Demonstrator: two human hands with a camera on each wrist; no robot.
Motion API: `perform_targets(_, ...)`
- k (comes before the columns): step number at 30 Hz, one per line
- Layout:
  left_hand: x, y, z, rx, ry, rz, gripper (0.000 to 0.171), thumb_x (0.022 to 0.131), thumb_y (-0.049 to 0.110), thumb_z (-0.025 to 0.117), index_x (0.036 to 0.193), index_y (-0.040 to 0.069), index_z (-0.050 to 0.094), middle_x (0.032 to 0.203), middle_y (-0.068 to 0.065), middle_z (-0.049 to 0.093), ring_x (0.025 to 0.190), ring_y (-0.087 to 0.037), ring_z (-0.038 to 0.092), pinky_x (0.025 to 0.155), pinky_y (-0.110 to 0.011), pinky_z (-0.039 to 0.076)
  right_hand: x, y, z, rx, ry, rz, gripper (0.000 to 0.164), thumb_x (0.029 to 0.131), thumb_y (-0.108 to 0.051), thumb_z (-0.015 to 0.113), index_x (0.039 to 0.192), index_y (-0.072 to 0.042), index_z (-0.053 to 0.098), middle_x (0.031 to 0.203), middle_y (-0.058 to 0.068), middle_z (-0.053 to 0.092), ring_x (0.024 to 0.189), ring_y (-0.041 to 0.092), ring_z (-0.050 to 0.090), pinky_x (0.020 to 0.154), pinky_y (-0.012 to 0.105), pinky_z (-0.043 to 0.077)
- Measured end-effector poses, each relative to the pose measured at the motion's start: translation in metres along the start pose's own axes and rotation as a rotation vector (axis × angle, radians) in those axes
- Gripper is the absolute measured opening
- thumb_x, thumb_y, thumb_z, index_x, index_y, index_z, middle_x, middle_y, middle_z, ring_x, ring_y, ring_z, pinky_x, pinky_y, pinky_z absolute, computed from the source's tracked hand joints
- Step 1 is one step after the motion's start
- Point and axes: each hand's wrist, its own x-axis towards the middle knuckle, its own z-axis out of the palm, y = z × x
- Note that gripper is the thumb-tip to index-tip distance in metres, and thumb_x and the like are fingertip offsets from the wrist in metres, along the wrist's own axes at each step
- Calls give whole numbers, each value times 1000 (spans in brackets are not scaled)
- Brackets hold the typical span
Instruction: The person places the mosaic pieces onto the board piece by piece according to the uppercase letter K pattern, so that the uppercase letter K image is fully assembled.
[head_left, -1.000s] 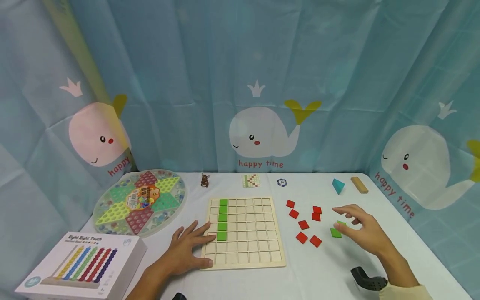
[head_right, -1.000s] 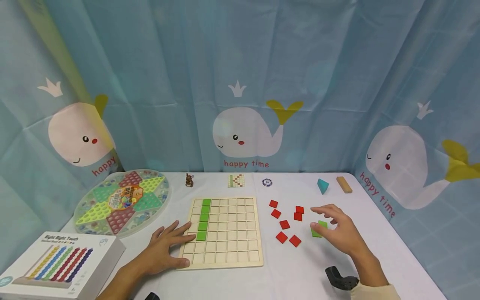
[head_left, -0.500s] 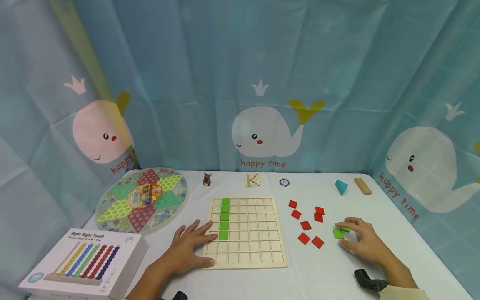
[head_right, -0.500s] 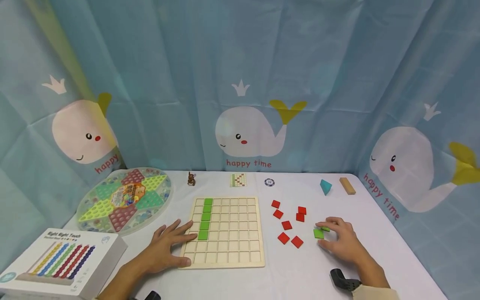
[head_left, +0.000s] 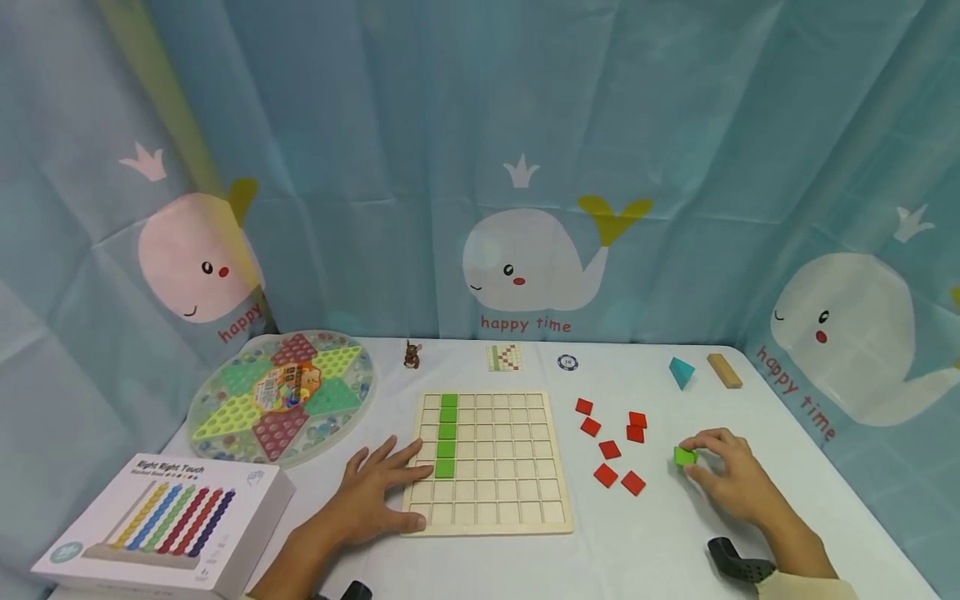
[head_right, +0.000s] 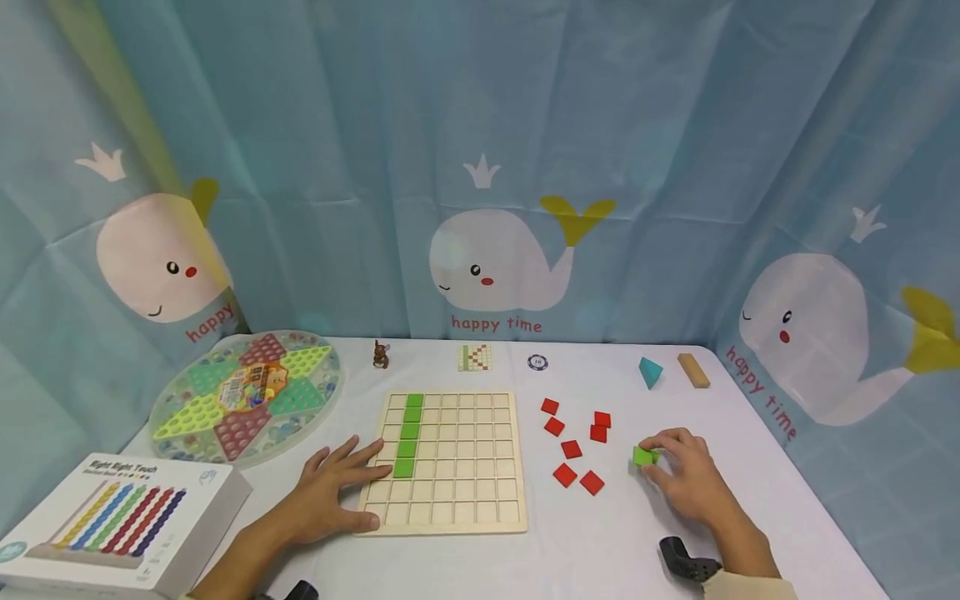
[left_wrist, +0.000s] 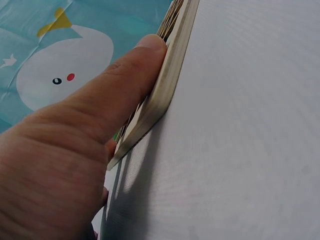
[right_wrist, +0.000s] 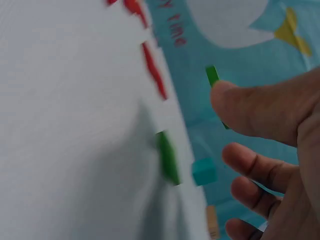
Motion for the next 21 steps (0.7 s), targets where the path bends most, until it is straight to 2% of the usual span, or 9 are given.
perform_targets(3,0,0,0,6,6,1,76,66,68,73,128,25,66,150,-1,40,141,-40,19,104,-65,3,-1,-11,-11,3,52,-20,30,82,-2,73,111,-7,66,115,16,54,111,42,42,86,65,37)
perform_targets(6,1,1,1,-5,3,-3,75,66,67,73,128,24,66,149,-2,41,141,-41,19,104,-65,2,-2,-20,-18,-27,114,-90,32,81,-2,74,112,-7,66,108,8,60,100,30,50,81,46,45)
perform_targets(8,0,0,2,-10,1,-5,75,66,67,73,128,24,66,149,-2,40,141,-41,19,104,-65,2,-3,-27,-20,-41,155,-142,32,81,-2,75,111,-7,67,102,2,62,91,20,52,75,33,45)
perform_targets(11,1,0,2,-12,5,-2,74,67,66,73,128,25,66,150,-1,40,141,-40,19,104,-64,2,-3,-35,-23,-34,205,-203,32,80,-1,76,110,-5,68,95,-4,63,84,11,49,73,21,43)
perform_targets(17,1,0,0,-3,10,11,74,68,67,73,128,25,66,150,-1,40,140,-41,19,104,-65,3,-8,-58,-31,24,282,-275,36,74,4,79,108,-3,70,95,-5,63,86,8,49,75,13,38)
perform_targets(21,1,0,-1,-1,7,12,73,68,66,73,128,25,66,150,-1,40,140,-41,20,103,-65,3,-14,-81,-35,86,284,-300,37,74,3,80,108,-5,71,98,-4,64,90,7,51,76,11,40)
